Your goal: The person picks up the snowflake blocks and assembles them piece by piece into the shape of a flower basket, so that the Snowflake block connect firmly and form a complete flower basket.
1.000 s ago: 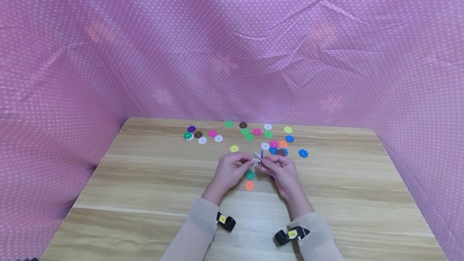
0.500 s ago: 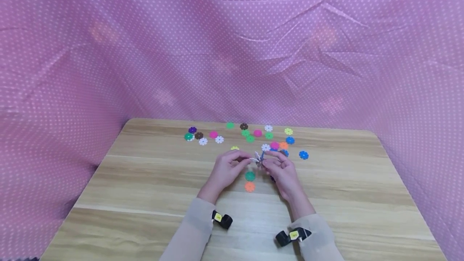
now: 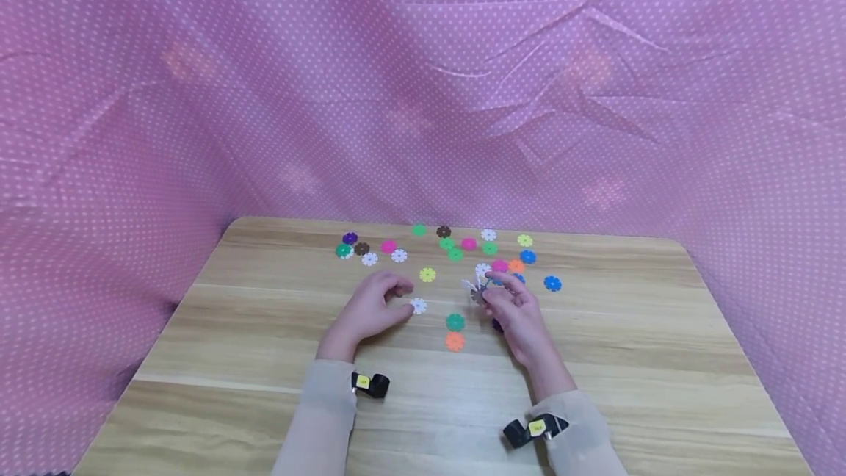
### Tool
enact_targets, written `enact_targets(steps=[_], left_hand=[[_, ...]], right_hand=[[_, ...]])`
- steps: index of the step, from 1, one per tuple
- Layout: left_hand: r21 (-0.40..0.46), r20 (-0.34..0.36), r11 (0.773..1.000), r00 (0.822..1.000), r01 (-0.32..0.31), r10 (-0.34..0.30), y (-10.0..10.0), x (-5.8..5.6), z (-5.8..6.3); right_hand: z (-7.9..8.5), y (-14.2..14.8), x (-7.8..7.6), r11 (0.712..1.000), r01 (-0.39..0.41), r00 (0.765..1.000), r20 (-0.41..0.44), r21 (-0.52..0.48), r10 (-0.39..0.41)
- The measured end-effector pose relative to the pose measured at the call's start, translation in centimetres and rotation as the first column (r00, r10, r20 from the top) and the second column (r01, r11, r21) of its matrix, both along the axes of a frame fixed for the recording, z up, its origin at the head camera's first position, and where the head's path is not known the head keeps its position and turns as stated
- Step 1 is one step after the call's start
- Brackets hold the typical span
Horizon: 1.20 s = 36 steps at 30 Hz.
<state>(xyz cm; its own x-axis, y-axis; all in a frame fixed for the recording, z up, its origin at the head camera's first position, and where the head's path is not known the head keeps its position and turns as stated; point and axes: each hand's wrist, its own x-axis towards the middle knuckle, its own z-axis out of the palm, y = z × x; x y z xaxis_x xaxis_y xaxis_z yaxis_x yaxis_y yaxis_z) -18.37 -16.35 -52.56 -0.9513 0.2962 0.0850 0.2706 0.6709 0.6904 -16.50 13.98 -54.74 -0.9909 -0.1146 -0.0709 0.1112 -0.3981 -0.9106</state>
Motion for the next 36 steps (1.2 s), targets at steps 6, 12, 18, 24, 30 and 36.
enact_targets(steps=[6, 12, 18, 24, 30, 36], left_hand=[[-0.07, 0.007, 0.997, 1.0, 0.015, -0.015, -0.2, 0.2, 0.0], [-0.089, -0.009, 0.996, 1.0, -0.001, 0.0, 0.3, 0.2, 0.1], [-0.092, 0.022, 0.996, 1.0, -0.014, 0.016, 1.3, -0.2, -0.1], [0.066, 0.042, 0.996, 0.997, -0.062, 0.06, 2.3, -0.2, -0.1], [0.388, 0.064, 0.915, 0.993, -0.115, 0.098, 4.5, 0.1, 0.2], [0.493, 0.042, 0.867, 0.997, -0.071, 0.058, 6.6, 0.4, 0.1]], right_hand=[[0.1, -0.2, -0.1, 1.0, -0.01, 1.0, 0.002, -0.021, 0.01], [0.0, -0.3, -0.2, 1.0, 0.004, 1.0, 0.006, -0.02, -0.003], [0.0, -0.4, -0.1, 0.999, 0.025, 1.0, 0.02, -0.028, -0.024], [0.1, -0.3, -0.1, 0.999, 0.046, 0.998, 0.048, -0.016, -0.045], [0.1, -0.3, -0.2, 0.998, 0.06, 0.997, 0.054, -0.017, -0.059], [0.2, -0.5, -0.2, 0.994, 0.098, 0.994, 0.052, -0.054, -0.095]])
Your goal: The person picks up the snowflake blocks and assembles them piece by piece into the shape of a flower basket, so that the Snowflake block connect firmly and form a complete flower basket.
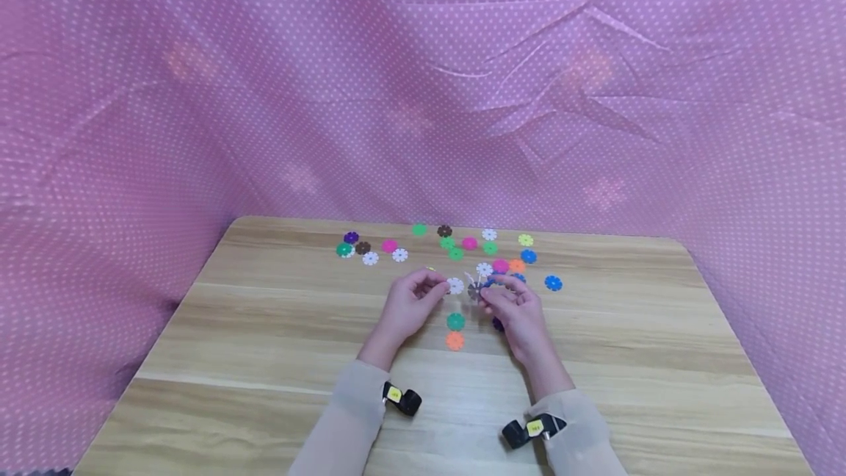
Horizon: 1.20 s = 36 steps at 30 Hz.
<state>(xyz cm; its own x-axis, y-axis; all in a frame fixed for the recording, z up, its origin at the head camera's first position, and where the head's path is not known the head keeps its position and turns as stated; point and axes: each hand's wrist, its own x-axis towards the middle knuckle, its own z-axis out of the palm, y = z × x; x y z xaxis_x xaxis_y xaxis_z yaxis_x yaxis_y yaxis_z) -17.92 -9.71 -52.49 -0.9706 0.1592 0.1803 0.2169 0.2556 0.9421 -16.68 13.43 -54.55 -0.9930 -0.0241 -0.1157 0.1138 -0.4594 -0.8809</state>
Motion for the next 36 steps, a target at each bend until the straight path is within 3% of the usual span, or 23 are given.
enact_targets(steps=[13, 19, 25, 31, 36], left_hand=[[0.01, -0.079, 1.0, 0.997, 0.011, -0.01, 0.8, 0.5, -0.1], [0.002, -0.095, 1.0, 0.995, -0.008, 0.008, 1.0, 0.4, -0.1], [0.034, -0.095, 0.999, 0.995, 0.019, -0.016, 0.9, 0.4, -0.2], [-0.006, -0.101, 0.999, 0.994, 0.044, -0.044, 1.1, 0.7, -0.2], [-0.022, -0.126, 0.999, 0.992, 0.028, -0.03, 1.6, 0.9, -0.4]], right_hand=[[0.3, -0.1, 0.2, 1.0, -0.002, 0.998, -0.057, -0.016, 0.001], [0.1, 0.0, 0.2, 0.999, -0.044, 0.999, -0.032, 0.006, 0.044], [-0.1, 0.1, 0.2, 0.996, -0.087, 0.996, -0.016, 0.003, 0.087], [0.0, 0.2, 0.3, 0.996, -0.086, 0.996, 0.015, 0.0, 0.086], [0.2, 0.3, 0.4, 0.997, -0.072, 0.996, 0.047, -0.026, 0.073]])
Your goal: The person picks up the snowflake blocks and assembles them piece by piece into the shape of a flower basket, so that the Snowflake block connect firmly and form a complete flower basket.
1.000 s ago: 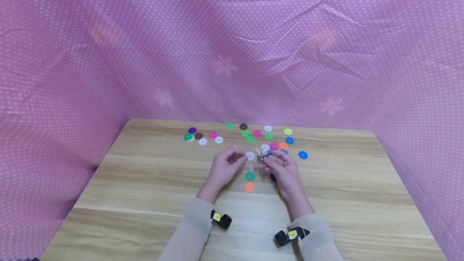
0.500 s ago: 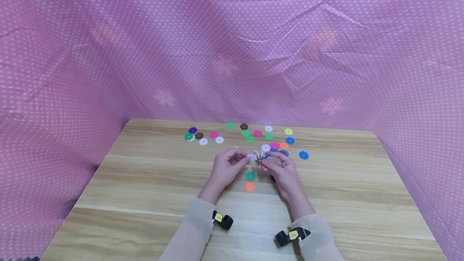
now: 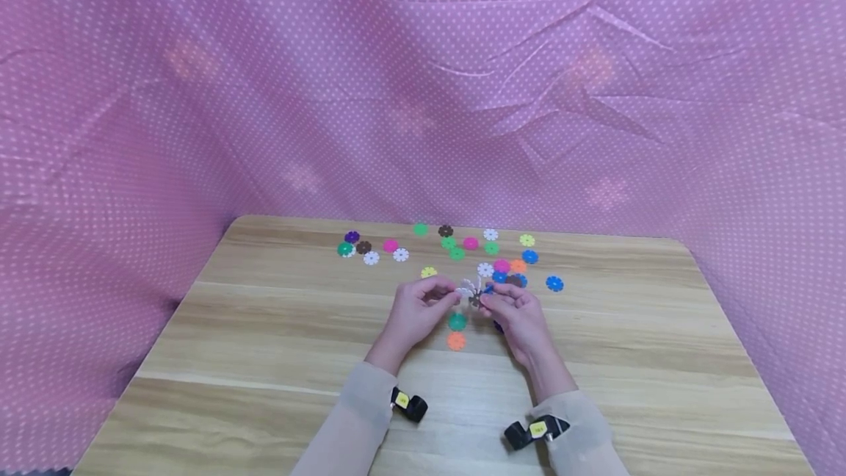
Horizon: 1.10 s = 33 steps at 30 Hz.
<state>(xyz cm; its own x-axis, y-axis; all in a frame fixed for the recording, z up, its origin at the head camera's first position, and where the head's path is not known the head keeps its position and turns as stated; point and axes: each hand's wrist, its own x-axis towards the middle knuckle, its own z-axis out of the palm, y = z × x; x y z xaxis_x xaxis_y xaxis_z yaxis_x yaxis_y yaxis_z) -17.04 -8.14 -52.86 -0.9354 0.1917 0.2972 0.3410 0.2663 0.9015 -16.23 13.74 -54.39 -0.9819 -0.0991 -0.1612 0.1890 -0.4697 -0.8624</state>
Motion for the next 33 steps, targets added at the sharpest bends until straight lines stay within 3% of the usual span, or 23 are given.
enact_targets(steps=[9, 17, 21, 28, 30, 33], left_hand=[[0.02, -0.044, 1.0, 0.999, 0.017, -0.016, 0.2, 0.0, -0.1], [0.076, -0.002, 0.997, 1.0, 0.021, -0.021, -0.5, -0.3, 0.0], [0.131, 0.032, 0.99, 0.997, 0.06, -0.065, -0.9, -0.2, 0.3], [0.218, 0.085, 0.968, 0.986, 0.123, -0.145, -1.2, -0.1, 0.5], [0.199, 0.099, 0.971, 0.984, 0.129, -0.151, -1.3, -0.2, 0.4], [0.055, 0.115, 0.99, 0.984, 0.13, -0.136, -1.4, -0.4, 0.2]], right_hand=[[0.0, -0.3, 0.2, 0.999, 0.029, 0.999, 0.032, -0.044, -0.028], [0.0, -0.4, 0.3, 0.999, -0.052, 0.994, -0.101, -0.008, 0.051], [0.0, -0.1, 0.2, 0.996, -0.066, 0.985, -0.158, 0.063, 0.075], [0.2, 0.6, 0.4, 0.975, -0.167, 0.957, -0.216, 0.143, 0.196], [0.1, 0.9, 0.4, 0.973, -0.17, 0.952, -0.231, 0.154, 0.203], [-0.1, 1.5, 0.3, 0.969, -0.152, 0.95, -0.242, 0.197, 0.198]])
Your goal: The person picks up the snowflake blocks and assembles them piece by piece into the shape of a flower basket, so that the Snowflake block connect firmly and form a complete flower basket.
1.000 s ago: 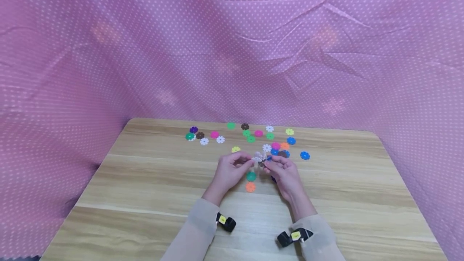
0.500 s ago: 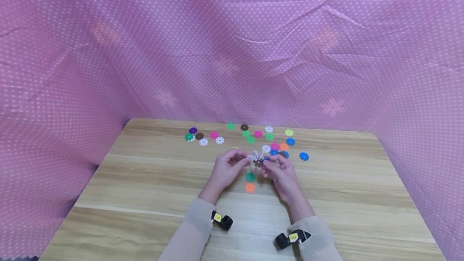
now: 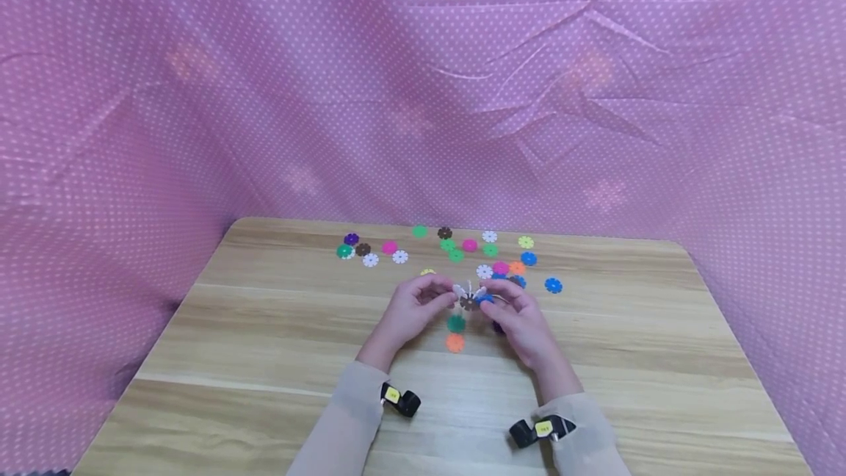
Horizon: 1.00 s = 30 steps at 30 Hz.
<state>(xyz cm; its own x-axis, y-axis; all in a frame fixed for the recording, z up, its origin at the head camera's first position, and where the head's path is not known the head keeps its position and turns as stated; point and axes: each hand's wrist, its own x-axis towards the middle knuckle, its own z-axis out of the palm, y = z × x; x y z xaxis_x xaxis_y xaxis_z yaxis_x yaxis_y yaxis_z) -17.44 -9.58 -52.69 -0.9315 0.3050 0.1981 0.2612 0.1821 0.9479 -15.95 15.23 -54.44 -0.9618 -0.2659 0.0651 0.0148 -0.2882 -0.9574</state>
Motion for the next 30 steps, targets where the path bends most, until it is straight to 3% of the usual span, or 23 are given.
enact_targets(steps=[2, 6, 8, 12, 17, 23, 26, 30], left_hand=[[-0.151, -0.018, 0.988, 1.0, 0.008, -0.011, -0.1, -0.1, -0.2], [-0.396, -0.047, 0.917, 0.997, 0.044, -0.068, -0.2, -0.3, -0.5], [-0.464, -0.043, 0.884, 0.995, 0.058, -0.088, -0.3, -0.3, -0.7], [-0.531, -0.028, 0.845, 0.994, 0.072, -0.102, -0.4, -0.3, -0.8], [-0.557, -0.055, 0.828, 0.992, 0.065, -0.116, -0.4, -0.3, -0.9], [-0.554, -0.058, 0.831, 0.994, 0.049, -0.097, -0.1, -0.3, -0.8], [-0.55, -0.087, 0.835, 0.995, -0.009, -0.047, -0.1, -0.4, -0.8], [-0.536, -0.131, 0.834, 0.989, -0.133, 0.073, -0.3, -0.5, -0.9]], right_hand=[[-0.1, 0.5, -0.2, 0.999, 0.023, 1.0, 0.005, 0.048, -0.024], [0.0, 1.3, -0.4, 0.983, 0.078, 0.997, 0.016, 0.165, -0.081], [0.1, 1.7, -0.5, 0.974, 0.099, 0.994, 0.025, 0.204, -0.106], [0.3, 2.1, -0.7, 0.965, 0.131, 0.988, 0.048, 0.226, -0.145], [0.1, 2.2, -0.9, 0.967, 0.138, 0.988, 0.042, 0.215, -0.15], [-0.4, 2.1, -1.1, 0.966, 0.147, 0.988, 0.019, 0.214, -0.154], [-0.6, 2.0, -1.1, 0.964, 0.136, 0.99, 0.013, 0.228, -0.143], [-0.6, 2.0, -1.0, 0.961, 0.117, 0.992, 0.014, 0.251, -0.125]])
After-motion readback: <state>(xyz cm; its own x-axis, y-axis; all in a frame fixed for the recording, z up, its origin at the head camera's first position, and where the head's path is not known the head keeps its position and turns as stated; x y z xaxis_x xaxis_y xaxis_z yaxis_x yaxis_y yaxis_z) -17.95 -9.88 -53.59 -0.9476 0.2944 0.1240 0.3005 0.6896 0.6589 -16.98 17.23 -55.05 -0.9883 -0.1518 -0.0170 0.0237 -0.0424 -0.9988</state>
